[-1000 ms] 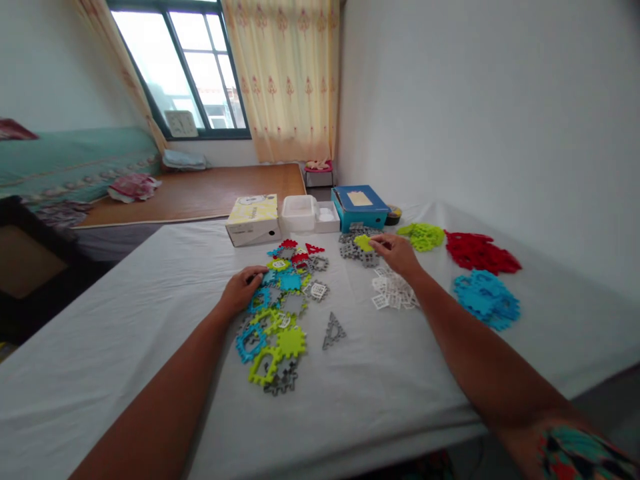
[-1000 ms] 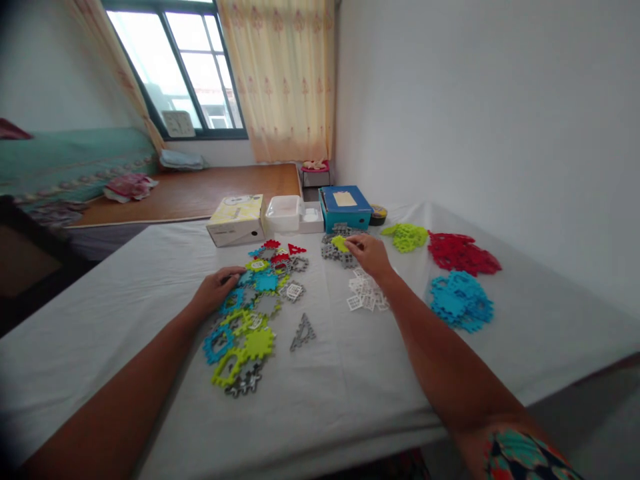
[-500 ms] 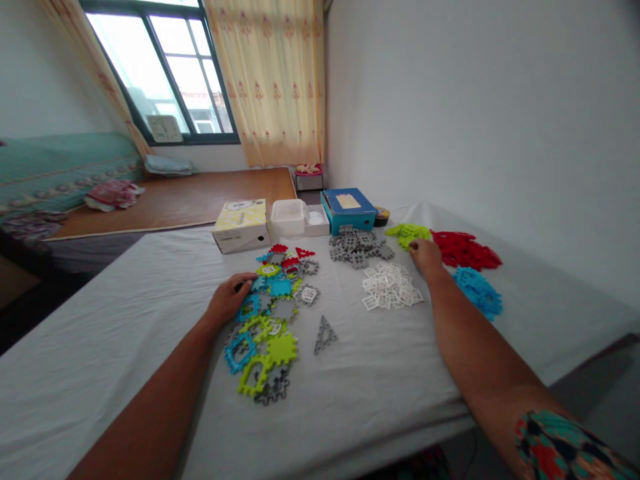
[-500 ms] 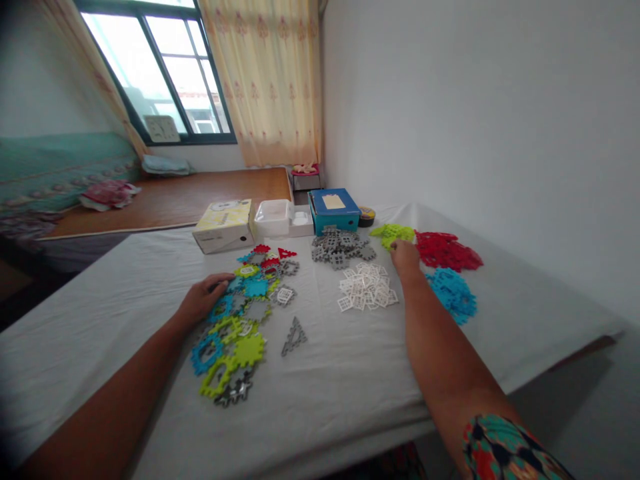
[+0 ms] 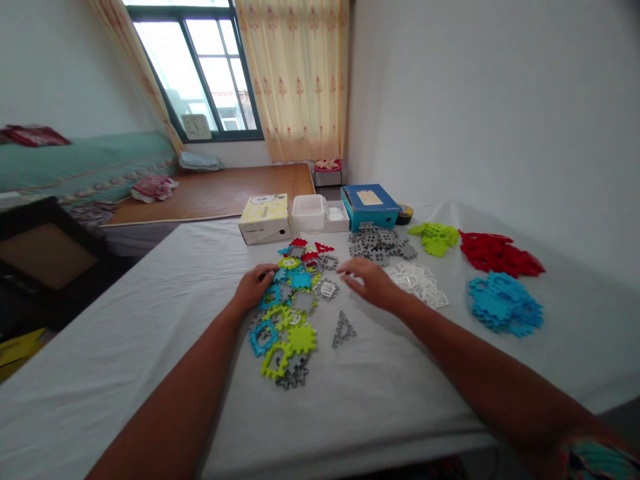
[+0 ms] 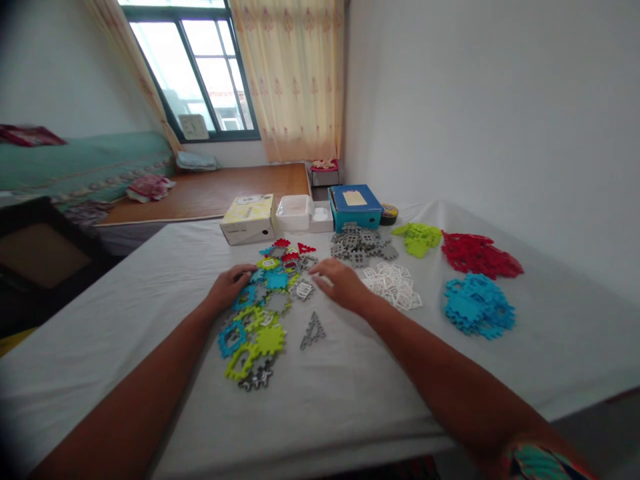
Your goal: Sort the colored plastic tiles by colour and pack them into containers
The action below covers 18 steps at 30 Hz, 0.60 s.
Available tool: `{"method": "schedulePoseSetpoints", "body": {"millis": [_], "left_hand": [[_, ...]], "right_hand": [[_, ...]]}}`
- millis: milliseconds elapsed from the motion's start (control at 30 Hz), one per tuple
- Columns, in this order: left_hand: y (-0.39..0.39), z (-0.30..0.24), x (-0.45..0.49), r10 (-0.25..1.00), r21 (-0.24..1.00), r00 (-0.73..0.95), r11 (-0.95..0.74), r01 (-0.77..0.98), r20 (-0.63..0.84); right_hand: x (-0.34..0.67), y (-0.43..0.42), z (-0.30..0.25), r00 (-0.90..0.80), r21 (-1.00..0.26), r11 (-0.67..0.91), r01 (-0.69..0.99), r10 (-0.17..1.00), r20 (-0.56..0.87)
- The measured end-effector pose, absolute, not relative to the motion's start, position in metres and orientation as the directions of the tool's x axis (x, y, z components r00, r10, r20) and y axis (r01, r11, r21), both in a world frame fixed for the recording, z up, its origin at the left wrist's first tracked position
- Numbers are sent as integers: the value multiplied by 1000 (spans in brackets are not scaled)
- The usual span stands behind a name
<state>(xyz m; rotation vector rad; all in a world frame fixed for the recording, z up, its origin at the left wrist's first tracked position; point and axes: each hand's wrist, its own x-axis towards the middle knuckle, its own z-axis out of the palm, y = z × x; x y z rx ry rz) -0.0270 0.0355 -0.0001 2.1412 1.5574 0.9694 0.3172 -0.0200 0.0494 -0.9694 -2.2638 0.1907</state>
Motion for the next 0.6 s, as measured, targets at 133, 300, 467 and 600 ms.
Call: {"method": "schedulePoseSetpoints", "body": {"millis": [133, 300, 467, 600], "left_hand": [[37, -4, -29, 914, 608, 191, -384, 695, 358], [38, -7, -30, 908, 615, 189, -395, 683, 374], [38, -7, -30, 913, 615, 187, -385, 688, 362], [38, -5, -29, 916, 616, 186, -379, 691, 355]], "right_hand": [[251, -80, 34, -863, -179, 929, 323, 367, 347], [241, -88, 15, -906, -95, 951, 293, 309, 290], [253, -67, 20, -848, -163, 934, 317, 356, 392], [265, -56, 22, -724, -296, 860, 415, 509, 465]]}}
